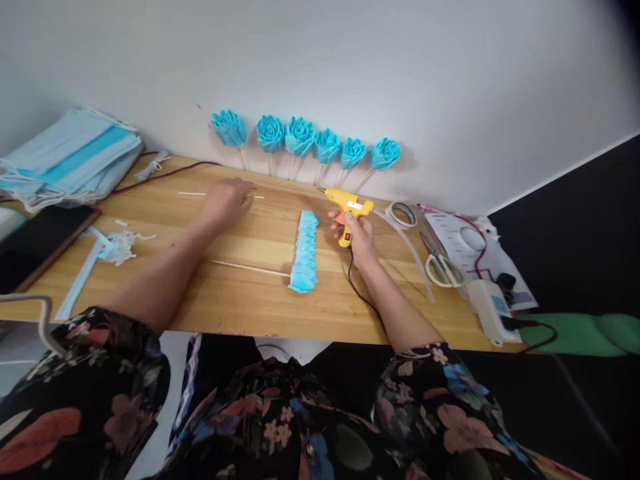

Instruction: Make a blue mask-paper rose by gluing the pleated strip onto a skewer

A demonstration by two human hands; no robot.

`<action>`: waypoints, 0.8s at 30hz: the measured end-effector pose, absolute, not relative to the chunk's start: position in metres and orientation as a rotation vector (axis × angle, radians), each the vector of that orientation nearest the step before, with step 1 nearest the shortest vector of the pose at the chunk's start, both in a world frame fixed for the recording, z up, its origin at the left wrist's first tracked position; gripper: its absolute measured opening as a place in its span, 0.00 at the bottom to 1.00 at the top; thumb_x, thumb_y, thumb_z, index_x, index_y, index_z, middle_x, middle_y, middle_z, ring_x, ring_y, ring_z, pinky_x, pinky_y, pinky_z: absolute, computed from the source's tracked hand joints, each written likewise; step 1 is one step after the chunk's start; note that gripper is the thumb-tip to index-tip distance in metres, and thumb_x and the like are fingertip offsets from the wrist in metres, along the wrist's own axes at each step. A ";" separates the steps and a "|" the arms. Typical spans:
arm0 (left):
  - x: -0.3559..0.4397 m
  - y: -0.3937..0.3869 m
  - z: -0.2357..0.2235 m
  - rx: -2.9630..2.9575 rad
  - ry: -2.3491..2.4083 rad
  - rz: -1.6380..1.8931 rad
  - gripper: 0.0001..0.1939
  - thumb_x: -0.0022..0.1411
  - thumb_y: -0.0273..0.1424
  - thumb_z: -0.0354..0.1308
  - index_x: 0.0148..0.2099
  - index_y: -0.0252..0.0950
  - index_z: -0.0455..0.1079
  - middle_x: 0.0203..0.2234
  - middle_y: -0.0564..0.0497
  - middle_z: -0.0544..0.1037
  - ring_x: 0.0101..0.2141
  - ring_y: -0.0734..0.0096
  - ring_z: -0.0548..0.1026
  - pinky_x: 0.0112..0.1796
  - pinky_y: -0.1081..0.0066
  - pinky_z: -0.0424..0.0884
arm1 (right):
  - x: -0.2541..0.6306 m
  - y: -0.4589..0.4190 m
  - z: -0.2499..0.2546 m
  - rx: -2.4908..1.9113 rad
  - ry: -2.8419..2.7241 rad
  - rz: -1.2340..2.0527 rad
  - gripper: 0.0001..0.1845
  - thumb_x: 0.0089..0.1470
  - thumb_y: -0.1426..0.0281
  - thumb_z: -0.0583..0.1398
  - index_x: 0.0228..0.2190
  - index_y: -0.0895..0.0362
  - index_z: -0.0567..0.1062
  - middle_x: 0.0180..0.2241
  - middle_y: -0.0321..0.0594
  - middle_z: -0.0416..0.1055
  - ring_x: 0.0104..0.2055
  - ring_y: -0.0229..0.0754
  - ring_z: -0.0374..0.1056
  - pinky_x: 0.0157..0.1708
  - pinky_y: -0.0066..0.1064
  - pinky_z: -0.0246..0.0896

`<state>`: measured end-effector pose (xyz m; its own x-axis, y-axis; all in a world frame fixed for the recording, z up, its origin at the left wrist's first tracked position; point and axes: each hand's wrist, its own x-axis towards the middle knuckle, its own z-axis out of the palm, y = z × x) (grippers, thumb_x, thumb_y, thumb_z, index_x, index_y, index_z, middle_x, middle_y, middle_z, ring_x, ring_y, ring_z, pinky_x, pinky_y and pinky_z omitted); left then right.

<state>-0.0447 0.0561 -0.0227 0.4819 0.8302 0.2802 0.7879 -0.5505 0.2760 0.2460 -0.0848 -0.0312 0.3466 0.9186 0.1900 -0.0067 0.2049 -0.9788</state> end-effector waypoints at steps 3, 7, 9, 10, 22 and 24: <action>-0.037 0.047 -0.018 2.622 1.322 0.689 0.22 0.68 0.32 0.48 0.56 0.31 0.77 0.45 0.39 0.81 0.48 0.52 0.77 0.50 0.59 0.70 | 0.248 -0.091 -0.031 -1.172 -1.030 0.838 0.19 0.53 0.51 0.65 0.32 0.54 0.78 0.38 0.42 0.82 0.31 0.37 0.73 0.24 0.27 0.67; -0.019 0.021 -0.010 2.543 1.058 0.870 0.20 0.70 0.36 0.48 0.47 0.32 0.79 0.39 0.40 0.82 0.41 0.56 0.78 0.46 0.60 0.71 | 0.250 -0.093 -0.032 -1.138 -1.018 0.850 0.20 0.54 0.49 0.64 0.35 0.53 0.78 0.39 0.43 0.82 0.41 0.46 0.78 0.34 0.34 0.73; -0.008 0.002 -0.006 2.490 0.867 0.891 0.19 0.70 0.38 0.50 0.43 0.34 0.80 0.37 0.42 0.82 0.38 0.58 0.78 0.43 0.62 0.71 | 0.248 -0.093 -0.031 -1.080 -0.975 0.855 0.21 0.55 0.48 0.63 0.38 0.52 0.78 0.41 0.42 0.82 0.48 0.49 0.77 0.41 0.38 0.75; -0.003 -0.007 -0.004 2.460 0.776 0.877 0.18 0.70 0.39 0.51 0.42 0.35 0.80 0.36 0.43 0.82 0.37 0.59 0.77 0.42 0.63 0.70 | 0.245 -0.094 -0.029 -1.053 -0.958 0.862 0.22 0.55 0.47 0.62 0.40 0.51 0.78 0.43 0.42 0.82 0.51 0.49 0.77 0.45 0.40 0.75; 0.065 -0.059 0.009 1.675 0.308 0.583 0.14 0.59 0.41 0.68 0.34 0.34 0.78 0.31 0.48 0.80 0.33 0.67 0.75 0.37 0.68 0.68 | 0.215 -0.119 -0.009 -1.029 -1.077 0.957 0.28 0.49 0.39 0.64 0.34 0.50 0.80 0.30 0.39 0.77 0.40 0.46 0.77 0.31 0.33 0.74; 0.077 -0.062 0.004 1.455 0.332 0.600 0.13 0.57 0.40 0.70 0.35 0.34 0.77 0.32 0.48 0.80 0.34 0.68 0.75 0.38 0.68 0.69 | 0.218 -0.118 -0.008 -1.035 -1.073 0.961 0.29 0.48 0.39 0.65 0.35 0.51 0.79 0.28 0.38 0.76 0.34 0.43 0.76 0.27 0.30 0.72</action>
